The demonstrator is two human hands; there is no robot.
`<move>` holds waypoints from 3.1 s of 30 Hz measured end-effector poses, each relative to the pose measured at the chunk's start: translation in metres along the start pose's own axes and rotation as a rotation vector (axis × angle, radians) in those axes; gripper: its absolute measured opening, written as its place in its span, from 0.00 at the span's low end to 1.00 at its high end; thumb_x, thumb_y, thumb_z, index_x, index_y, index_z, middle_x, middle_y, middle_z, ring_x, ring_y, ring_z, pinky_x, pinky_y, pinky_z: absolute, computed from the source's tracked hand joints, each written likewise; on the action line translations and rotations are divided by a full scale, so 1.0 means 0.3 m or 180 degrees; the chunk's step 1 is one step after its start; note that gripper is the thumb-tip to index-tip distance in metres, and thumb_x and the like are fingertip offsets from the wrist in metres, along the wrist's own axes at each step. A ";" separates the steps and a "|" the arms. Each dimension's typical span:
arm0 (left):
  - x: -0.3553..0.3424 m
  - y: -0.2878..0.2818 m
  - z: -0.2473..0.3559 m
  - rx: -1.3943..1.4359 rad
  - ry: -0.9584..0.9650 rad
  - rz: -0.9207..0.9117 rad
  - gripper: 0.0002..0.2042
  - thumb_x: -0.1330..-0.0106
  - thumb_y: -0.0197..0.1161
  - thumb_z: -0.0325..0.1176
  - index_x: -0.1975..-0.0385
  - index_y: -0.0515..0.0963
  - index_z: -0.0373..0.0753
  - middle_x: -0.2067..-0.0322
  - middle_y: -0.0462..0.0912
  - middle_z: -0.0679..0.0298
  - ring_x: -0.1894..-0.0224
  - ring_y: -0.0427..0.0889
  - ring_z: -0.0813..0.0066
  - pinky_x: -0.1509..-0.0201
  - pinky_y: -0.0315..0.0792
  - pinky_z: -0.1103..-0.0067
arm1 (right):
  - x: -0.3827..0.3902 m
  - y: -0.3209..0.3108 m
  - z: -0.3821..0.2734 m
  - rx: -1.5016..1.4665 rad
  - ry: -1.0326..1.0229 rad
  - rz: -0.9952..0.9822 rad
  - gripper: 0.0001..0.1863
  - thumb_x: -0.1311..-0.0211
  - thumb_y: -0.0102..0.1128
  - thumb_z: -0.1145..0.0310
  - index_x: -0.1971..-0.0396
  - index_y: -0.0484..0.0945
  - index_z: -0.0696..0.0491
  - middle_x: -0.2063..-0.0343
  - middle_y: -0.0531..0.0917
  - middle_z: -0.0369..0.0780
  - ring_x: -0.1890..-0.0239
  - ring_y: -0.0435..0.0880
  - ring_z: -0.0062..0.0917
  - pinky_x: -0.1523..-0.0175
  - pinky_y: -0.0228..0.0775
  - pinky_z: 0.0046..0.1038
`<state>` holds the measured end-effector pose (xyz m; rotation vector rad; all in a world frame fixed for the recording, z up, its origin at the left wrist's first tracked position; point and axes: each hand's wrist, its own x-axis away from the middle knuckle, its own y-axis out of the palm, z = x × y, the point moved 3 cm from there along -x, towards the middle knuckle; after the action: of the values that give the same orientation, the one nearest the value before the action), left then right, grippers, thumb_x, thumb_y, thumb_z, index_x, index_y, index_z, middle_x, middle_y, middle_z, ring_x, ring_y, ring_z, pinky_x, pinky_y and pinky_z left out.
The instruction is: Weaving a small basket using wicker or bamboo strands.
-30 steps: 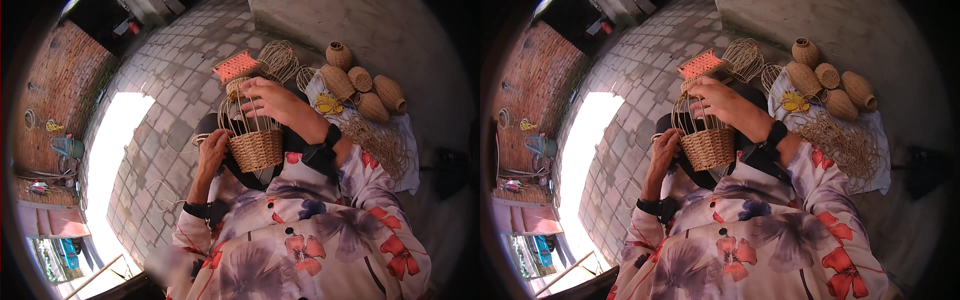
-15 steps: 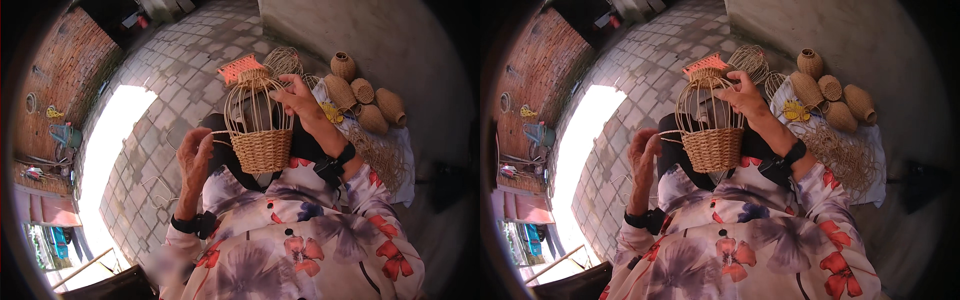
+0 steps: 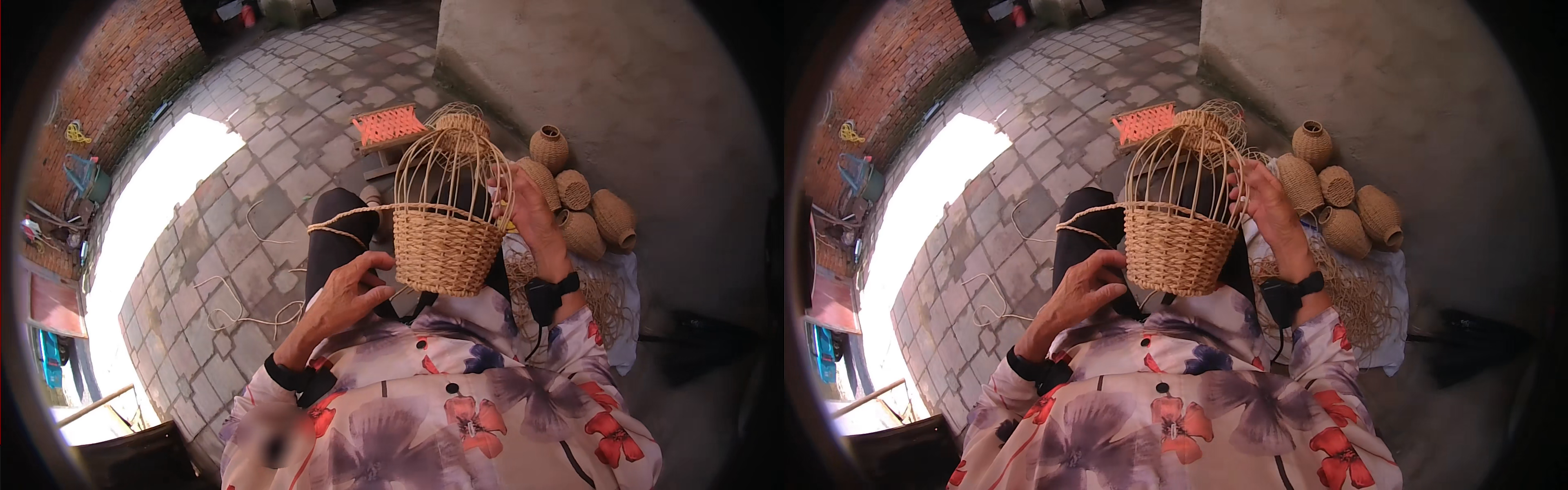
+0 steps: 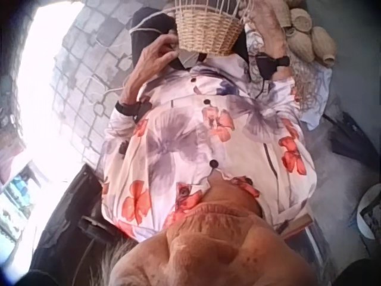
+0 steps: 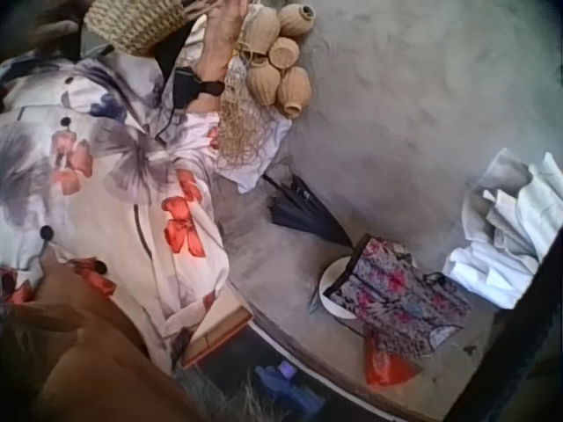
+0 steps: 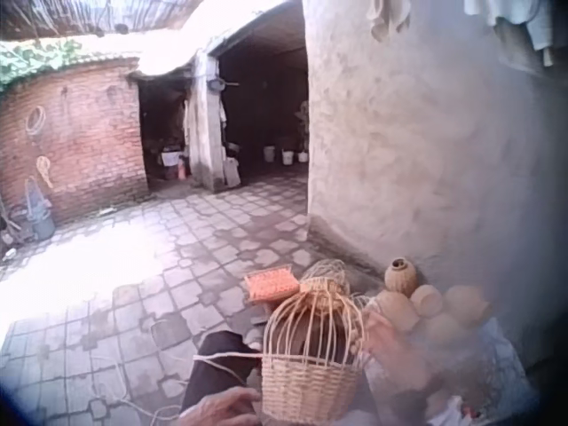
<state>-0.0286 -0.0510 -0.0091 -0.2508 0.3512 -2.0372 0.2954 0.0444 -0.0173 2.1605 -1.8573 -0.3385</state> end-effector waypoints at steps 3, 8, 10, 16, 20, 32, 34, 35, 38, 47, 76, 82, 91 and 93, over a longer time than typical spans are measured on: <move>0.006 0.006 0.010 0.0137 -0.0027 -0.0312 0.20 0.39 0.63 0.29 0.47 0.70 0.36 0.58 0.78 0.63 0.60 0.80 0.76 0.56 0.75 0.79 | 0.014 -0.004 -0.001 -0.0069 -0.0184 -0.0216 0.28 0.33 0.51 0.50 0.45 0.67 0.58 0.58 0.79 0.43 0.60 0.81 0.27 0.57 0.79 0.31; -0.008 0.021 0.068 0.0244 0.0075 -0.0693 0.23 0.40 0.64 0.31 0.44 0.70 0.40 0.48 0.74 0.59 0.55 0.80 0.69 0.55 0.76 0.76 | 0.014 -0.034 0.038 -0.0538 0.0085 -0.0065 0.26 0.28 0.41 0.54 0.42 0.65 0.59 0.55 0.79 0.47 0.57 0.81 0.31 0.53 0.79 0.35; -0.012 0.031 0.084 0.0301 0.0240 -0.0794 0.23 0.40 0.64 0.32 0.44 0.70 0.42 0.47 0.74 0.59 0.54 0.80 0.68 0.56 0.76 0.76 | 0.015 -0.038 0.060 -0.0628 0.0024 -0.0122 0.26 0.28 0.42 0.55 0.41 0.63 0.58 0.53 0.79 0.49 0.54 0.81 0.33 0.52 0.79 0.36; -0.035 0.065 0.116 0.0368 0.0511 -0.1071 0.22 0.39 0.65 0.33 0.45 0.71 0.37 0.50 0.75 0.60 0.57 0.80 0.69 0.55 0.75 0.74 | 0.054 -0.048 0.075 -0.0744 -0.0101 -0.0310 0.24 0.28 0.42 0.57 0.40 0.62 0.57 0.45 0.74 0.51 0.47 0.77 0.37 0.47 0.76 0.37; -0.031 0.079 0.082 -0.0024 0.0482 -0.1358 0.19 0.37 0.63 0.33 0.47 0.73 0.38 0.53 0.77 0.58 0.58 0.81 0.69 0.54 0.75 0.73 | 0.100 -0.042 0.095 -0.0835 -0.0172 -0.0160 0.24 0.28 0.43 0.56 0.40 0.63 0.56 0.45 0.73 0.50 0.46 0.77 0.37 0.47 0.76 0.37; -0.052 0.075 0.070 0.0081 0.0260 -0.1530 0.17 0.38 0.63 0.32 0.50 0.75 0.37 0.59 0.81 0.58 0.60 0.82 0.69 0.55 0.76 0.75 | 0.104 0.013 0.119 -0.1068 -0.0375 0.0159 0.24 0.28 0.43 0.56 0.40 0.63 0.54 0.43 0.72 0.47 0.44 0.74 0.36 0.45 0.75 0.39; -0.038 0.046 0.105 0.0305 -0.0056 -0.1198 0.22 0.40 0.66 0.36 0.46 0.72 0.38 0.55 0.78 0.58 0.56 0.80 0.68 0.54 0.75 0.74 | 0.405 -0.036 0.189 -0.1151 -0.0305 0.0105 0.24 0.28 0.43 0.56 0.40 0.63 0.53 0.43 0.71 0.47 0.43 0.74 0.36 0.45 0.75 0.39; -0.051 0.046 0.118 0.0340 -0.0054 -0.1181 0.22 0.40 0.66 0.36 0.46 0.72 0.38 0.55 0.78 0.58 0.56 0.80 0.68 0.54 0.75 0.74 | 0.415 -0.021 0.201 -0.1166 -0.0289 0.0123 0.24 0.28 0.43 0.55 0.40 0.63 0.53 0.42 0.71 0.46 0.43 0.74 0.36 0.45 0.75 0.39; -0.129 0.003 0.195 -0.0510 0.1460 0.0363 0.36 0.47 0.73 0.42 0.39 0.65 0.43 0.39 0.62 0.56 0.45 0.72 0.64 0.49 0.73 0.72 | 0.216 0.041 0.174 -0.1265 -0.0266 0.0168 0.23 0.28 0.43 0.55 0.40 0.64 0.52 0.42 0.71 0.46 0.43 0.73 0.35 0.45 0.75 0.39; -0.305 -0.158 0.101 -0.0146 0.1514 0.1651 0.34 0.43 0.71 0.34 0.36 0.63 0.44 0.40 0.62 0.55 0.45 0.73 0.68 0.50 0.77 0.77 | -0.070 0.253 0.119 -0.1524 0.1166 0.1202 0.26 0.37 0.55 0.51 0.49 0.66 0.56 0.58 0.74 0.48 0.63 0.77 0.36 0.51 0.78 0.42; -0.159 -0.183 0.018 0.0243 0.0730 0.1607 0.17 0.40 0.63 0.35 0.51 0.75 0.39 0.52 0.73 0.60 0.46 0.73 0.65 0.47 0.70 0.71 | -0.145 0.172 0.135 0.0535 -0.0046 0.0751 0.21 0.39 0.49 0.56 0.48 0.65 0.46 0.63 0.73 0.38 0.66 0.78 0.24 0.68 0.77 0.28; -0.034 -0.124 0.043 -0.0562 0.0973 0.1294 0.15 0.47 0.67 0.30 0.59 0.75 0.39 0.56 0.74 0.58 0.53 0.75 0.65 0.52 0.71 0.74 | -0.176 0.221 0.098 0.1167 -0.0269 0.0266 0.37 0.36 0.50 0.48 0.33 0.58 0.55 0.64 0.77 0.39 0.69 0.80 0.21 0.71 0.70 0.22; 0.045 -0.081 -0.013 -0.0171 0.0519 0.0902 0.09 0.41 0.65 0.32 0.63 0.77 0.37 0.68 0.75 0.64 0.69 0.76 0.76 0.62 0.71 0.81 | -0.183 0.284 0.115 0.1679 -0.0350 -0.0307 0.31 0.33 0.47 0.51 0.33 0.60 0.48 0.62 0.77 0.39 0.69 0.80 0.19 0.74 0.71 0.18; 0.044 -0.080 -0.067 0.1580 -0.0647 0.1373 0.15 0.35 0.62 0.43 0.60 0.76 0.37 0.73 0.73 0.68 0.75 0.73 0.82 0.70 0.69 0.85 | -0.175 0.286 0.110 0.1717 -0.0221 -0.0297 0.31 0.33 0.47 0.51 0.33 0.60 0.49 0.61 0.77 0.39 0.69 0.80 0.19 0.74 0.72 0.18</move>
<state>-0.0610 -0.0490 -0.0193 -0.0633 -0.2161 -1.5919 0.1966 0.0827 -0.0180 2.6098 -2.0707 0.0885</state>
